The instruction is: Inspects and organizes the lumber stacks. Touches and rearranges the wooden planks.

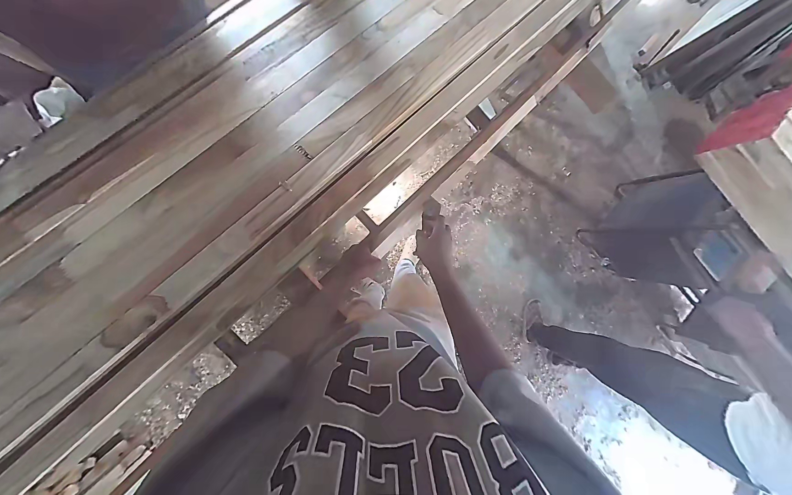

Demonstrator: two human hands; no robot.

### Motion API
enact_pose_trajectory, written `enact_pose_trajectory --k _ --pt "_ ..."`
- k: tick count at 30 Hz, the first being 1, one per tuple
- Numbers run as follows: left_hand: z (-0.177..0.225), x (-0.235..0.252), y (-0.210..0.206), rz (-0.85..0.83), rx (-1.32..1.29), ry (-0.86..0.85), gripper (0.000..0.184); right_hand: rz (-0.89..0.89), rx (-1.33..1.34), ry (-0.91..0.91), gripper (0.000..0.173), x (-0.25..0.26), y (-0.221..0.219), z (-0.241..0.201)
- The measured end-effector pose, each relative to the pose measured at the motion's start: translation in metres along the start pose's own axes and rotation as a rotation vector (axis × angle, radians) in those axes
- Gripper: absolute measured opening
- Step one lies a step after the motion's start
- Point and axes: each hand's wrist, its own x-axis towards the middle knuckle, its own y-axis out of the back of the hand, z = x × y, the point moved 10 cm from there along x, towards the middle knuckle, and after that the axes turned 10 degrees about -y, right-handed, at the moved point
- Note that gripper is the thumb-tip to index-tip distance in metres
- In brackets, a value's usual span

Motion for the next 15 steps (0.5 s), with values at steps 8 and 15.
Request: enact_pose_trajectory --k 8,15 --pt "0.003 0.001 0.000 0.000 -0.035 -0.049 0.072 -0.068 -0.120 0.047 0.052 -0.025 -0.009 0.004" --pt "-0.006 0.015 -0.002 -0.172 -0.349 -0.123 0.065 -0.371 0.336 -0.008 0.053 0.001 0.006 0.052"
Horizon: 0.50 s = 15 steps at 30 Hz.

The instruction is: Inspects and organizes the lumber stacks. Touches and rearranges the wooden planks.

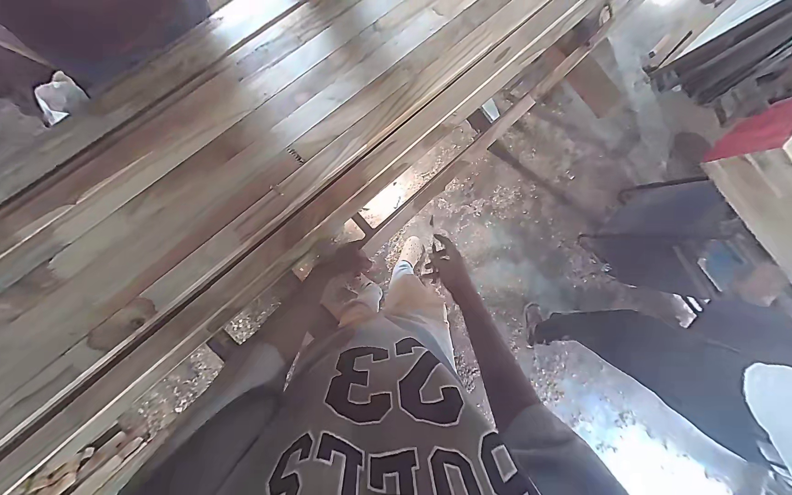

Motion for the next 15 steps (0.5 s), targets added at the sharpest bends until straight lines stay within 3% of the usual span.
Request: enact_pose_trajectory --k 3,7,10,15 --pt "-0.001 -0.002 0.002 0.001 -0.011 0.030 0.061 0.007 0.101 0.063 0.052 0.022 0.043 -0.014" --pt "0.008 -0.040 -0.005 0.016 -0.538 0.185 0.018 0.022 0.001 0.148 0.051 0.039 0.070 -0.044" --pt "-0.008 -0.022 -0.016 -0.100 -0.704 0.165 0.025 0.045 -0.225 0.209 0.050 0.044 0.077 -0.066" --pt "-0.020 -0.018 -0.012 0.000 -0.740 0.208 0.030 0.089 -0.588 0.211 0.047 0.050 0.076 -0.103"
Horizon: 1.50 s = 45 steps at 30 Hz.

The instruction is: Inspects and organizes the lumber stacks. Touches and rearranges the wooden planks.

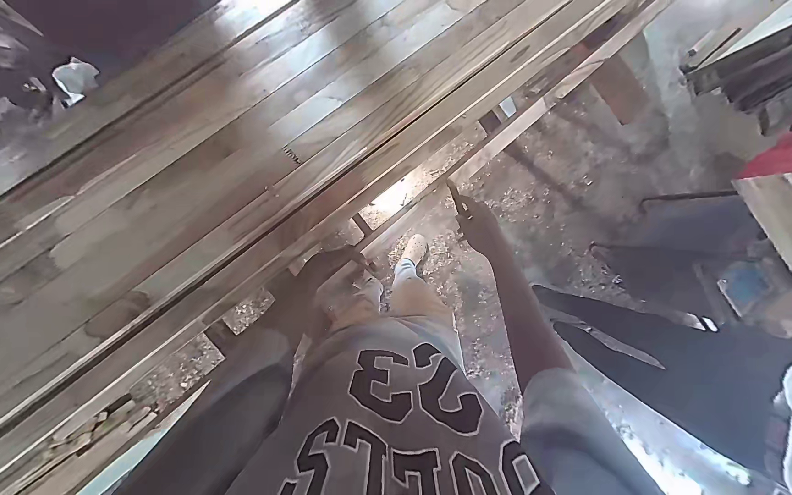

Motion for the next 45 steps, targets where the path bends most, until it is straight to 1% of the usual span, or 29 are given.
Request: enact_pose_trajectory --k 2,4,5,7,9,10,13,14,15,17,18,20,22,23,25,27,28,30,32,33,34,35,36,38,39,40,42,43,45 --pt "0.001 -0.003 0.002 0.033 0.023 -0.008 0.026 -0.011 -0.078 -0.013 0.048 -0.001 0.002 -0.015" --pt "0.002 -0.007 0.008 0.076 0.016 -0.052 0.028 -0.013 -0.157 -0.028 0.048 -0.004 0.001 -0.025" --pt "0.003 -0.011 0.007 0.101 0.022 -0.060 0.028 -0.023 -0.187 -0.034 0.048 -0.003 -0.003 -0.026" --pt "0.000 -0.007 0.005 0.104 0.040 -0.020 0.025 -0.077 -0.198 -0.037 0.048 0.000 -0.017 -0.023" --pt "0.000 -0.005 0.004 0.075 0.038 -0.021 0.023 -0.150 -0.173 -0.037 0.049 -0.003 -0.035 -0.018" --pt "-0.001 -0.001 0.002 0.032 0.032 -0.034 0.021 -0.177 -0.180 -0.042 0.050 -0.007 -0.041 -0.018" --pt "-0.005 0.010 -0.001 -0.069 0.060 -0.023 0.021 -0.223 -0.288 -0.024 0.054 -0.025 -0.060 -0.022" --pt "-0.003 0.007 -0.004 -0.069 0.082 -0.028 0.021 -0.238 -0.326 -0.007 0.054 -0.031 -0.065 -0.023" --pt "0.001 0.002 -0.004 -0.048 0.112 -0.040 0.021 -0.252 -0.354 0.008 0.053 -0.037 -0.069 -0.023" --pt "0.011 -0.005 -0.007 0.018 0.287 -0.049 0.024 -0.298 -0.344 0.017 0.053 -0.043 -0.075 -0.012" --pt "0.016 -0.008 -0.007 0.062 0.430 -0.038 0.034 -0.311 -0.288 0.003 0.051 -0.043 -0.075 -0.001" --pt "0.037 -0.022 -0.018 0.127 0.678 -0.009 0.054 -0.281 -0.091 -0.065 0.053 -0.039 -0.066 0.027" --pt "0.034 -0.016 -0.013 0.169 0.826 -0.050 0.066 -0.186 0.126 -0.154 0.054 -0.029 -0.047 0.060" --pt "0.027 -0.007 -0.002 0.201 0.882 -0.070 0.070 -0.125 0.208 -0.170 0.054 -0.021 -0.034 0.073" --pt "0.030 -0.007 -0.002 0.205 0.887 -0.075 0.066 -0.001 0.270 -0.136 0.053 -0.002 -0.003 0.090" --pt "0.035 -0.006 -0.009 0.165 0.888 -0.046 0.070 0.098 0.157 -0.051 0.053 0.023 0.032 0.094" --pt "0.033 -0.002 -0.010 0.133 0.874 -0.018 0.076 0.135 0.050 -0.019 0.053 0.035 0.049 0.090" --pt "0.029 0.007 -0.011 0.092 0.849 0.002 0.083 0.176 -0.150 0.008 0.051 0.057 0.078 0.073" --pt "0.027 0.021 -0.008 0.084 0.830 0.031 0.090 0.183 -0.322 0.033 0.048 0.082 0.097 0.054" --pt "0.021 0.030 -0.001 0.098 0.827 0.056 0.089 0.181 -0.387 0.054 0.047 0.091 0.103 0.046" --pt "0.016 0.037 0.003 0.101 0.840 0.071 0.085 0.156 -0.470 0.065 0.050 0.097 0.105 0.041" --pt "0.008 0.043 0.010 0.096 0.885 0.068 0.082 0.103 -0.573 0.056 0.055 0.099 0.105 0.038" --pt "0.008 0.045 0.011 0.099 0.915 0.057 0.080 0.040 -0.667 0.037 0.063 0.096 0.106 0.036" --pt "0.024 0.037 -0.005 0.104 0.953 0.046 0.084 -0.050 -0.777 -0.003 0.072 0.080 0.115 0.036" --pt "0.034 0.032 -0.013 0.117 0.966 0.035 0.088 -0.069 -0.781 -0.009 0.071 0.074 0.123 0.037" --pt "0.039 0.027 -0.020 0.138 0.981 0.005 0.088 -0.083 -0.753 -0.020 0.068 0.072 0.131 0.040" --pt "0.041 0.019 -0.026 0.206 1.000 -0.055 0.085 -0.062 -0.602 -0.024 0.059 0.077 0.141 0.043" --pt "0.042 0.017 -0.028 0.236 1.019 -0.066 0.086 -0.046 -0.495 -0.024 0.057 0.084 0.142 0.043" --pt "0.037 0.014 -0.031 0.301 1.055 -0.066 0.078 -0.073 -0.326 -0.028 0.058 0.090 0.125 0.046"
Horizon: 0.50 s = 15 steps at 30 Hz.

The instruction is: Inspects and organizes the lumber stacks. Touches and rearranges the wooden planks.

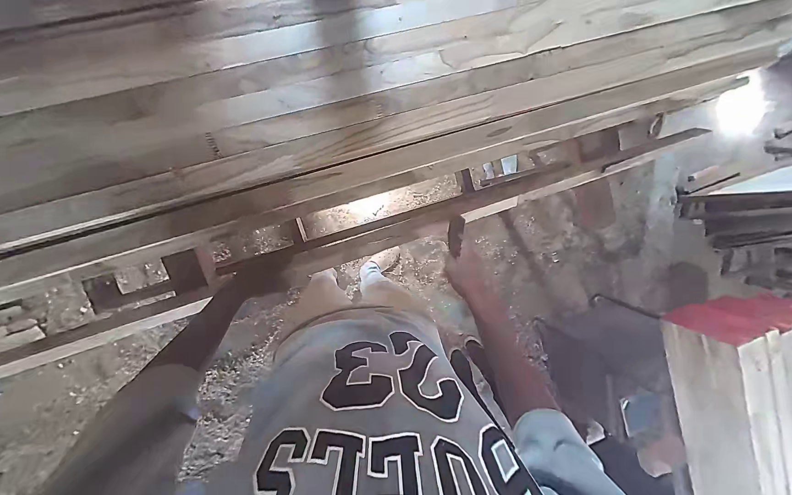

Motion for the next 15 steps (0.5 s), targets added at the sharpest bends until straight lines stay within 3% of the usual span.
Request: enact_pose_trajectory --k 4,9,15 --pt "-0.004 -0.003 -0.006 0.080 0.106 0.057 0.061 -0.078 0.043 0.001 0.058 -0.021 -0.033 0.009" --pt "0.011 -0.020 -0.011 0.162 0.183 0.194 0.048 0.079 -0.196 -0.076 0.056 -0.028 0.005 0.003" --pt "0.010 -0.019 -0.022 0.170 0.218 0.231 0.048 -0.076 -0.396 -0.155 0.058 -0.044 -0.026 -0.024"
